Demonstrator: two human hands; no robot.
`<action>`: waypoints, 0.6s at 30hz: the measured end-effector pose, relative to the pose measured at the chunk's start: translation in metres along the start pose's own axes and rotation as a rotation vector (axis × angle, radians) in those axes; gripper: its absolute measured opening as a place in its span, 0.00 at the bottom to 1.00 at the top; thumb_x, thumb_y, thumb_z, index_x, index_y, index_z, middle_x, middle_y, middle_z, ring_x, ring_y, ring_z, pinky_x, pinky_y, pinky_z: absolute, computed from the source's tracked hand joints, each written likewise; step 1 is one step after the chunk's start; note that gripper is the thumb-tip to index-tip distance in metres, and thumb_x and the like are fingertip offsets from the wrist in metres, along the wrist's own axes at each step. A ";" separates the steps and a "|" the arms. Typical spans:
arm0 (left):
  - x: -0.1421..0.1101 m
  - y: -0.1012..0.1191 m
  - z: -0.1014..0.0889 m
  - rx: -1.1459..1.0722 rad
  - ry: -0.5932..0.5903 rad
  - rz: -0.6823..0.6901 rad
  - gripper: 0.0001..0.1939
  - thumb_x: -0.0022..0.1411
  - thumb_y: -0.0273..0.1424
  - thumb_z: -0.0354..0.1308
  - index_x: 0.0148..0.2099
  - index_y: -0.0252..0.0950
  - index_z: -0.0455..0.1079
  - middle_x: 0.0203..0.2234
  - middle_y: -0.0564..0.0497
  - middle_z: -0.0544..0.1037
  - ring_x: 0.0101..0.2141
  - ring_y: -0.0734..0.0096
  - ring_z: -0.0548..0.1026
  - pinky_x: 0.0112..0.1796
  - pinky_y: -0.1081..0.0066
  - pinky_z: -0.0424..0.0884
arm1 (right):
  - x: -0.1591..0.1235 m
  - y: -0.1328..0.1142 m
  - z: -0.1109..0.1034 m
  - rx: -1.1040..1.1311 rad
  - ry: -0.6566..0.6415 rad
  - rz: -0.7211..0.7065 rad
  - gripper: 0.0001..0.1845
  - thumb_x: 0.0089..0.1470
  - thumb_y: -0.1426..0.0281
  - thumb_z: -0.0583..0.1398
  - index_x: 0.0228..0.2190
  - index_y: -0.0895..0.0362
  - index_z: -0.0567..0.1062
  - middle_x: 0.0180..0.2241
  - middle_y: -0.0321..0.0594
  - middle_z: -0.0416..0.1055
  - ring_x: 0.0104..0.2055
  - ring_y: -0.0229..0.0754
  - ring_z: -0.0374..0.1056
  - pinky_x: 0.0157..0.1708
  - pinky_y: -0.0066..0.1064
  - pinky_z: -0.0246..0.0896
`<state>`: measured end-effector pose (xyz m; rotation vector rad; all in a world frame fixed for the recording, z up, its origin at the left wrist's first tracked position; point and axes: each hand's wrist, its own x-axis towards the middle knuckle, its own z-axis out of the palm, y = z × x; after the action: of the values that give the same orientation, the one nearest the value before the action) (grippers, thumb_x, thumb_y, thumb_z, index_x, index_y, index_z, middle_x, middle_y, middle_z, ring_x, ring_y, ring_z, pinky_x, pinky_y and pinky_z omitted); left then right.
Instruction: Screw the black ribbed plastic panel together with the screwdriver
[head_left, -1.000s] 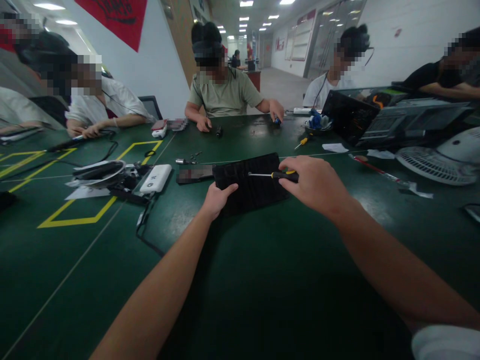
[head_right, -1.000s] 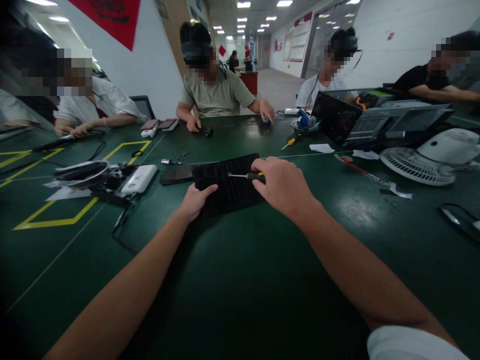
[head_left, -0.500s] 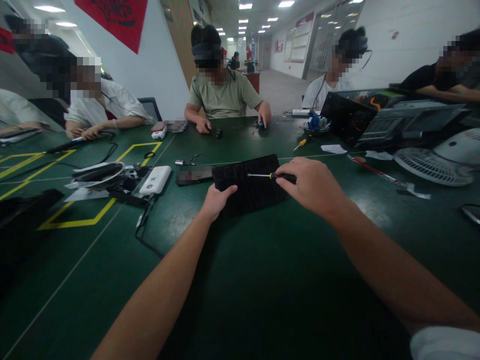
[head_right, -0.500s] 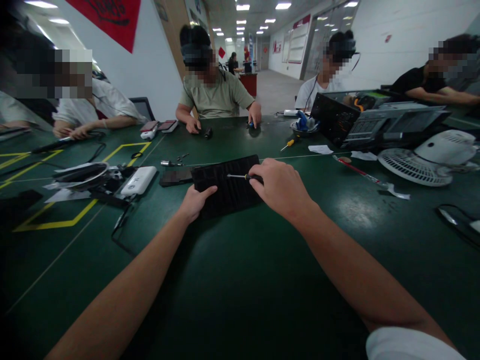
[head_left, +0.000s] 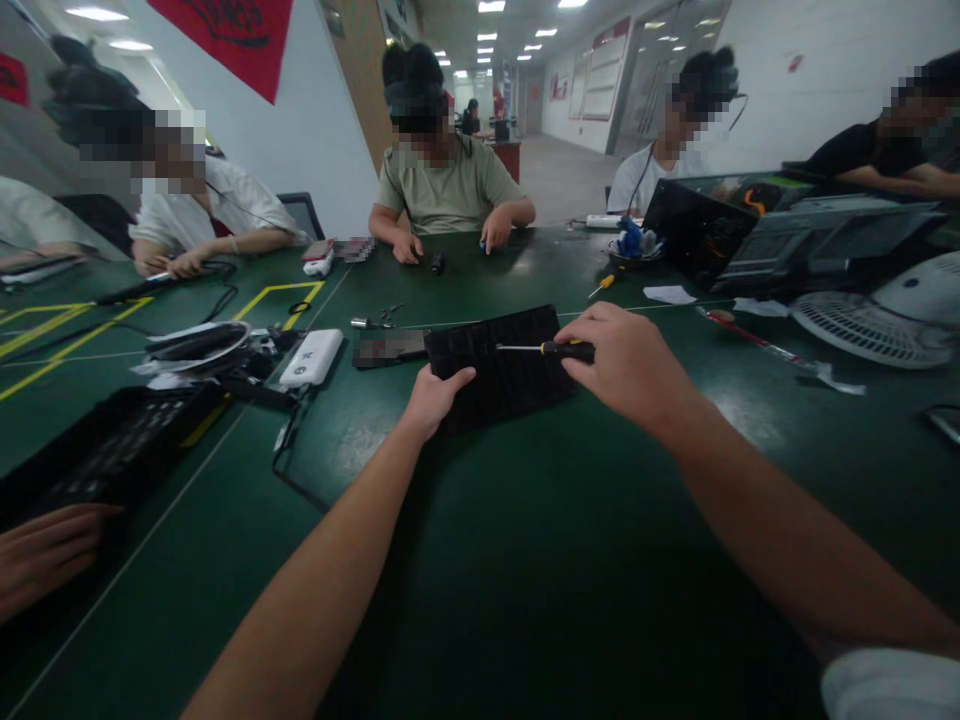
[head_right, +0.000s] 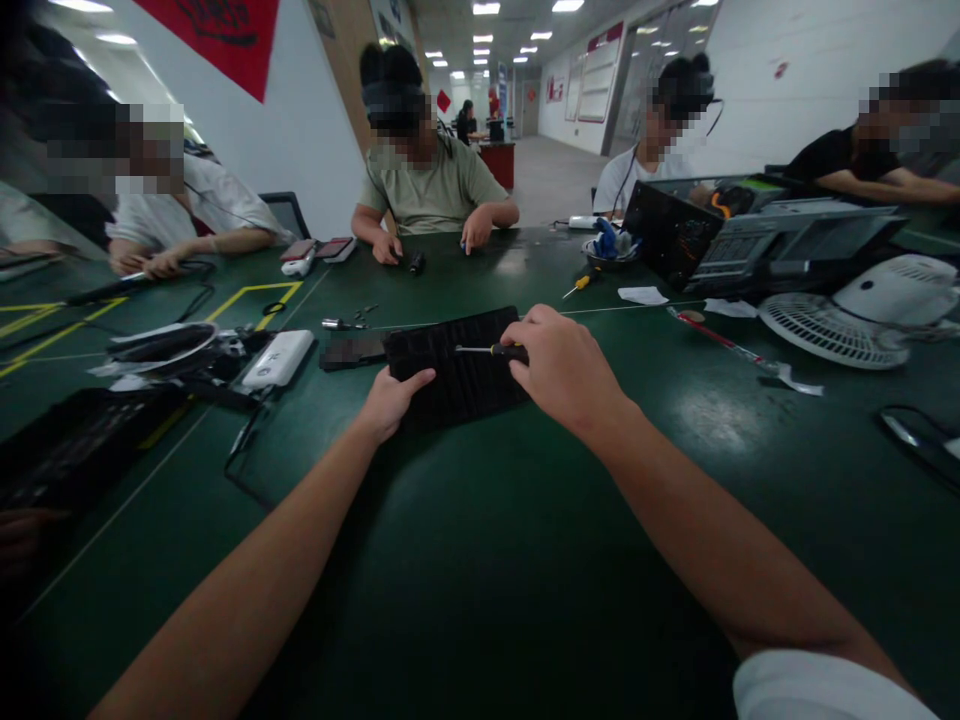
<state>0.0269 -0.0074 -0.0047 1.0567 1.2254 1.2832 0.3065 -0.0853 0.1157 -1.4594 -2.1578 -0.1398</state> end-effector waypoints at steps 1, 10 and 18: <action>0.000 0.000 0.000 -0.003 0.000 -0.006 0.25 0.45 0.34 0.84 0.46 0.36 0.82 0.45 0.41 0.89 0.51 0.44 0.87 0.62 0.43 0.78 | 0.000 0.000 0.000 -0.002 0.000 -0.001 0.14 0.60 0.75 0.68 0.46 0.55 0.89 0.47 0.48 0.81 0.45 0.52 0.76 0.46 0.45 0.70; 0.001 -0.002 -0.002 -0.002 -0.023 0.009 0.26 0.45 0.35 0.84 0.46 0.36 0.83 0.46 0.41 0.89 0.52 0.43 0.87 0.62 0.42 0.78 | 0.000 0.000 -0.001 -0.017 -0.004 0.004 0.13 0.62 0.75 0.68 0.47 0.56 0.89 0.48 0.49 0.82 0.46 0.53 0.76 0.47 0.46 0.71; 0.002 -0.002 -0.002 0.000 -0.021 0.010 0.27 0.45 0.36 0.84 0.47 0.36 0.83 0.46 0.41 0.89 0.51 0.43 0.87 0.62 0.42 0.78 | -0.001 -0.007 -0.003 -0.044 -0.062 0.045 0.13 0.65 0.72 0.67 0.49 0.55 0.88 0.47 0.50 0.82 0.48 0.55 0.77 0.48 0.46 0.71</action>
<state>0.0253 -0.0060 -0.0071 1.0745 1.2062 1.2767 0.3015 -0.0898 0.1196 -1.5550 -2.1819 -0.1279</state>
